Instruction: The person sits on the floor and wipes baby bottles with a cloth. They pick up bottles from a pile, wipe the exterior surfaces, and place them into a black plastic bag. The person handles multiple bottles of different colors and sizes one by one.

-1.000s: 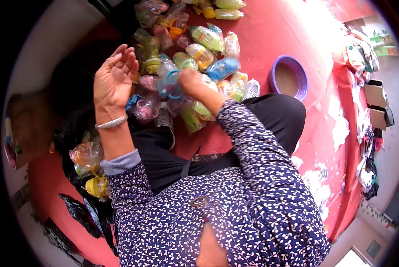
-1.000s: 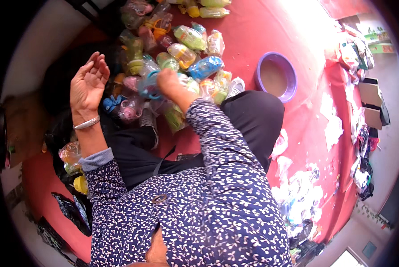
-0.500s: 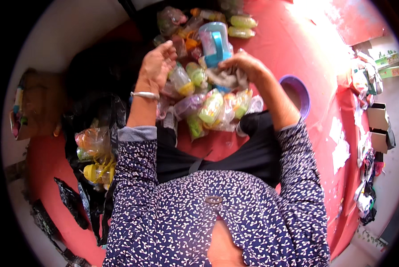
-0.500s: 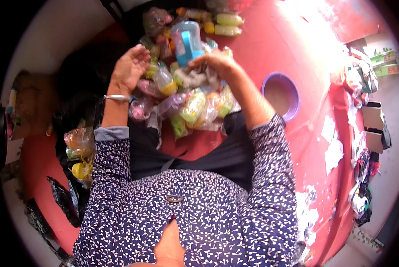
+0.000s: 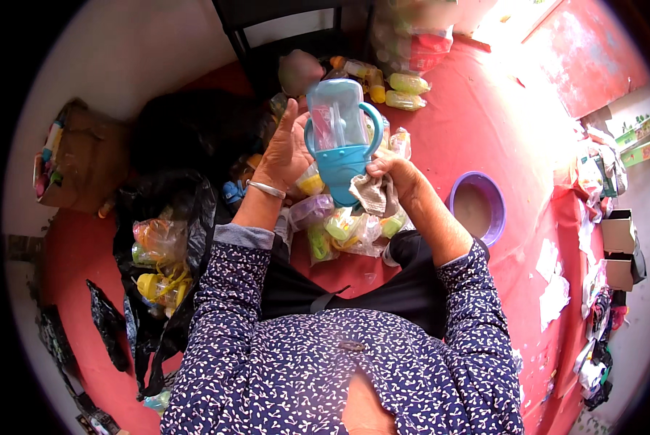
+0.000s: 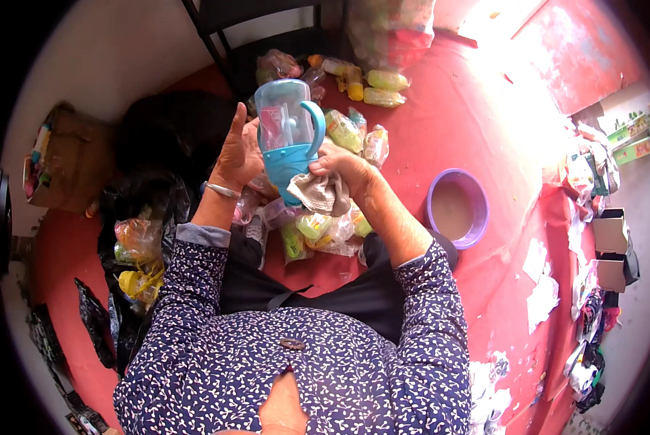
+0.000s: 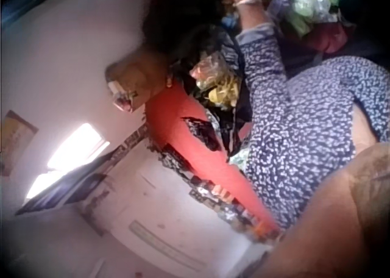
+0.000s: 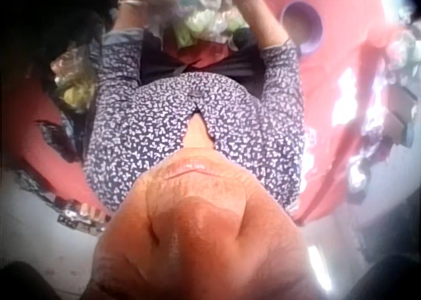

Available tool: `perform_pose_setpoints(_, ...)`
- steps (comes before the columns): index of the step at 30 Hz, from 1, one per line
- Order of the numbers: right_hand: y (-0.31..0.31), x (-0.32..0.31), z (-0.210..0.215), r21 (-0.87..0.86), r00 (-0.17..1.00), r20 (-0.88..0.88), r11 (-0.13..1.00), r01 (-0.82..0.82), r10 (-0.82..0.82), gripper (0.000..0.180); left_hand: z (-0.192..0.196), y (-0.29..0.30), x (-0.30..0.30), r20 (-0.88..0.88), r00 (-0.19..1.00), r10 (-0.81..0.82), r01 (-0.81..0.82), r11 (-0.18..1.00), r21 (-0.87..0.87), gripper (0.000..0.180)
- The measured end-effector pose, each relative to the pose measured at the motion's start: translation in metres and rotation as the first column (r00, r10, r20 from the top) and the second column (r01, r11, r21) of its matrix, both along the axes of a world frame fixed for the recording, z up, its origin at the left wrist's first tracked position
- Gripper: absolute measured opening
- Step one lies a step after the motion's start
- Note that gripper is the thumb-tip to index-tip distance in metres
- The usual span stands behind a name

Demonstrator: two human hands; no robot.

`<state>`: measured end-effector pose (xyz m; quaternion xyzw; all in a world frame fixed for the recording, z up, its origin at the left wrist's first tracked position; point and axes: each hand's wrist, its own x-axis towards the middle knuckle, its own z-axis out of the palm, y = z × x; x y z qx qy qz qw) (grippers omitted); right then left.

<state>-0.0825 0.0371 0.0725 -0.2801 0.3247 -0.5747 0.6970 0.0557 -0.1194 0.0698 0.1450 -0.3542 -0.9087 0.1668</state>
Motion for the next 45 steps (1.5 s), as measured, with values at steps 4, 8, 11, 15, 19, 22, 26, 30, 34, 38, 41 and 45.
perform_pose_setpoints(4, -0.001, -0.001, -0.020, 0.006, 0.993, 0.111, 0.999, -0.045, 0.044, 0.071, -0.004, -0.003, 0.000, -0.126, 0.989, -0.079, 0.091, 0.991, 0.097, 0.086)
perform_pose_setpoints(8, -0.001, 0.002, -0.044, 0.024, 0.952, 0.299, 0.997, -0.069, 0.059, 0.074, 0.000, 0.012, 0.000, -0.369, 0.918, -0.148, 0.236, 0.950, 0.206, 0.089)
perform_pose_setpoints(11, 0.000, 0.006, -0.049, 0.013, 0.932, 0.359, 0.998, -0.054, 0.046, 0.075, 0.006, 0.016, 0.004, -0.396, 0.909, -0.130, 0.217, 0.959, 0.181, 0.086)
perform_pose_setpoints(15, 0.003, 0.001, -0.026, 0.082, 0.971, -0.190, 0.984, 0.161, -0.143, 0.046, -0.002, 0.003, 0.009, -0.278, 0.961, -0.019, 0.088, 0.967, 0.240, 0.054)
perform_pose_setpoints(19, 0.007, -0.045, 0.004, 0.283, 0.836, -0.451, 0.839, 0.465, -0.312, 0.036, -0.004, -0.002, 0.005, -0.045, 0.993, 0.108, -0.086, 0.938, 0.337, 0.035)
perform_pose_setpoints(22, 0.004, -0.062, 0.012, -0.106, 0.569, -0.077, 0.575, 0.812, -0.818, 0.018, -0.014, -0.004, -0.008, 0.004, 1.000, -0.004, 0.003, 0.966, 0.258, 0.036)
perform_pose_setpoints(26, -0.010, -0.012, 0.040, -0.875, -0.290, -0.450, 0.482, -0.045, -0.844, 0.016, -0.012, 0.007, -0.019, 0.030, 0.993, -0.112, 0.098, 0.951, 0.295, 0.033)
perform_pose_setpoints(30, -0.005, 0.014, 0.033, -0.766, -0.027, -0.640, 0.640, -0.055, -0.768, 0.011, -0.043, 0.009, -0.022, -0.186, 0.972, -0.145, 0.150, 0.989, 0.011, 0.032)
perform_pose_setpoints(34, 0.001, -0.006, 0.036, -0.763, 0.069, -0.635, 0.639, 0.097, -0.769, 0.009, -0.015, 0.027, -0.029, -0.225, 0.956, -0.190, 0.221, 0.968, 0.120, 0.033)
perform_pose_setpoints(38, 0.001, -0.011, 0.037, -0.749, 0.149, -0.612, 0.630, 0.206, -0.777, 0.009, -0.010, 0.043, -0.021, -0.125, 0.989, -0.083, 0.100, 0.986, 0.132, 0.036)
perform_pose_setpoints(41, -0.001, -0.015, 0.035, -0.691, 0.142, -0.649, 0.657, 0.300, -0.747, 0.011, -0.013, 0.036, -0.014, -0.063, 0.975, -0.212, 0.221, 0.950, 0.221, 0.037)
perform_pose_setpoints(45, -0.005, -0.003, 0.035, -0.739, 0.099, -0.646, 0.652, 0.171, -0.757, 0.013, -0.035, 0.021, -0.015, -0.018, 1.000, -0.002, 0.006, 0.976, 0.219, 0.035)
